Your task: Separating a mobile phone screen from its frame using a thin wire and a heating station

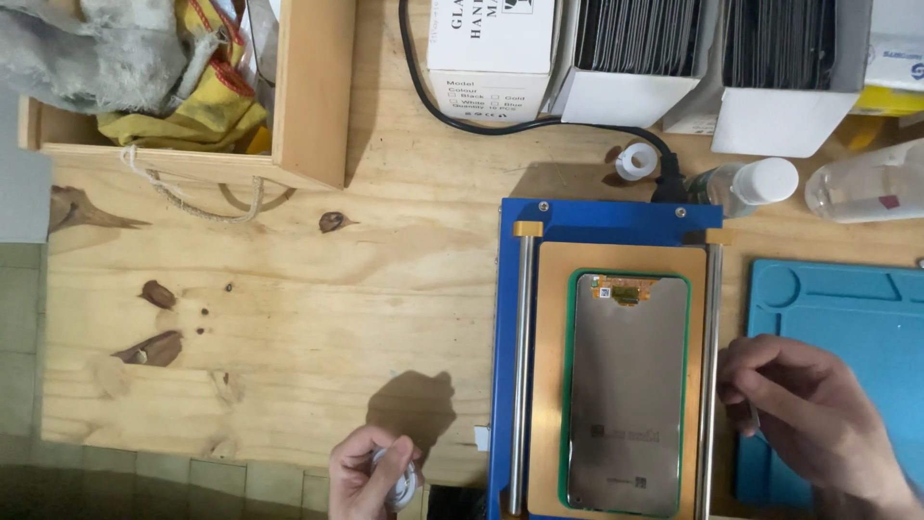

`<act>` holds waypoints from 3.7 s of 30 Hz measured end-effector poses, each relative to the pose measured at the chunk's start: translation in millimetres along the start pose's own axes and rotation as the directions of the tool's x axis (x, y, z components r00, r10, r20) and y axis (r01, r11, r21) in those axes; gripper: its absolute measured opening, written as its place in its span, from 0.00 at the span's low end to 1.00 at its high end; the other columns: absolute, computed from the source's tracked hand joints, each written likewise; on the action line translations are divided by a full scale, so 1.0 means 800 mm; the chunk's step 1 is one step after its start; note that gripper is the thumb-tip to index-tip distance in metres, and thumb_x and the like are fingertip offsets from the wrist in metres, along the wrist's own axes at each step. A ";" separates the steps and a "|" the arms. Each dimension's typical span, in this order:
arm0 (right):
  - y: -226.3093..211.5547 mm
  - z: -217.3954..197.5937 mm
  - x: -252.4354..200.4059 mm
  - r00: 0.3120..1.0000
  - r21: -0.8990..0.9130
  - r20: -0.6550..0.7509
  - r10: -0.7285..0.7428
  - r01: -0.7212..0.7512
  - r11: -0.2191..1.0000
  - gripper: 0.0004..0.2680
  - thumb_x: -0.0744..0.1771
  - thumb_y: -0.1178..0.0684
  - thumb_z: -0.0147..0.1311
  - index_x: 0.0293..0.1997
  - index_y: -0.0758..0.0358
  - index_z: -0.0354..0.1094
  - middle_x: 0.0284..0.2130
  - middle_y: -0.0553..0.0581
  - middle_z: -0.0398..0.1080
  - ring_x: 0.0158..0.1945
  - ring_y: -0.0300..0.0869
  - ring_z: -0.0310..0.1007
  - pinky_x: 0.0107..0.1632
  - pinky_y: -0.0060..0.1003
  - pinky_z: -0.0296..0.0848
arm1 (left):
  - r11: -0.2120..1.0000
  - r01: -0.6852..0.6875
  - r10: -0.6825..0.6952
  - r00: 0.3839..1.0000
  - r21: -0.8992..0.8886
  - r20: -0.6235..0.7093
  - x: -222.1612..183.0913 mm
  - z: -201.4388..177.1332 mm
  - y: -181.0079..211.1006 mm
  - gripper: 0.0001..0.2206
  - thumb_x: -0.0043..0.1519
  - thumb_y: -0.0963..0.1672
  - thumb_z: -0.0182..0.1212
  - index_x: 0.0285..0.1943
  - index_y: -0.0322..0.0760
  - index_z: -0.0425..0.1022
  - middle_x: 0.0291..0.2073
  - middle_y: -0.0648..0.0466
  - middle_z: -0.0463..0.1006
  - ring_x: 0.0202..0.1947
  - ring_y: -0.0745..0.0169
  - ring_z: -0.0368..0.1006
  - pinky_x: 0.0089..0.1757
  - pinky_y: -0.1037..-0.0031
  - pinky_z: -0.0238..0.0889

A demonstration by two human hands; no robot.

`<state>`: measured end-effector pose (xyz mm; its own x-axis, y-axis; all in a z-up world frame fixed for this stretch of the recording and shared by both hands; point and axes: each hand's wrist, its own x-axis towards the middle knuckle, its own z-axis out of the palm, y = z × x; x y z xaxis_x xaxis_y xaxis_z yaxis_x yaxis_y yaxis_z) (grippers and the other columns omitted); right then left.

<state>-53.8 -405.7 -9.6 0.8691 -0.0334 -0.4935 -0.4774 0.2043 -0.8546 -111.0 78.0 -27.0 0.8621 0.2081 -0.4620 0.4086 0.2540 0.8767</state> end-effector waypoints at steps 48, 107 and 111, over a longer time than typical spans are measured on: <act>-0.029 0.045 -0.025 0.982 0.091 0.149 -0.114 0.101 0.991 0.06 0.68 0.57 0.64 0.34 0.70 0.78 0.26 0.63 0.73 0.24 0.45 0.72 0.17 0.32 0.74 | 0.951 -0.178 0.201 0.977 -0.253 0.068 0.051 0.064 0.020 0.04 0.73 0.39 0.56 0.50 0.29 0.70 0.35 0.32 0.81 0.15 0.44 0.81 0.18 0.73 0.75; 0.055 0.002 -0.097 0.997 0.357 -0.046 0.055 -0.035 0.933 0.06 0.69 0.62 0.62 0.34 0.75 0.76 0.26 0.67 0.70 0.23 0.48 0.67 0.17 0.38 0.65 | 0.968 -0.103 0.182 0.918 -0.231 0.354 0.080 0.141 0.069 0.08 0.68 0.41 0.67 0.50 0.29 0.76 0.27 0.39 0.79 0.19 0.53 0.70 0.25 0.74 0.66; 0.065 -0.005 -0.099 0.998 0.360 -0.050 0.040 -0.020 0.933 0.06 0.69 0.62 0.61 0.33 0.75 0.75 0.26 0.67 0.70 0.23 0.46 0.66 0.17 0.37 0.65 | 0.979 -0.084 0.140 0.939 -0.184 0.316 0.080 0.133 0.063 0.11 0.67 0.43 0.68 0.45 0.25 0.78 0.23 0.40 0.78 0.23 0.58 0.74 0.24 0.75 0.65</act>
<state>-148.3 -395.9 -15.7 0.8416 -0.0739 -0.5350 -0.4158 0.5436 -0.7291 -3.2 3.2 1.7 0.9608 -0.0673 -0.2689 0.2726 0.4047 0.8729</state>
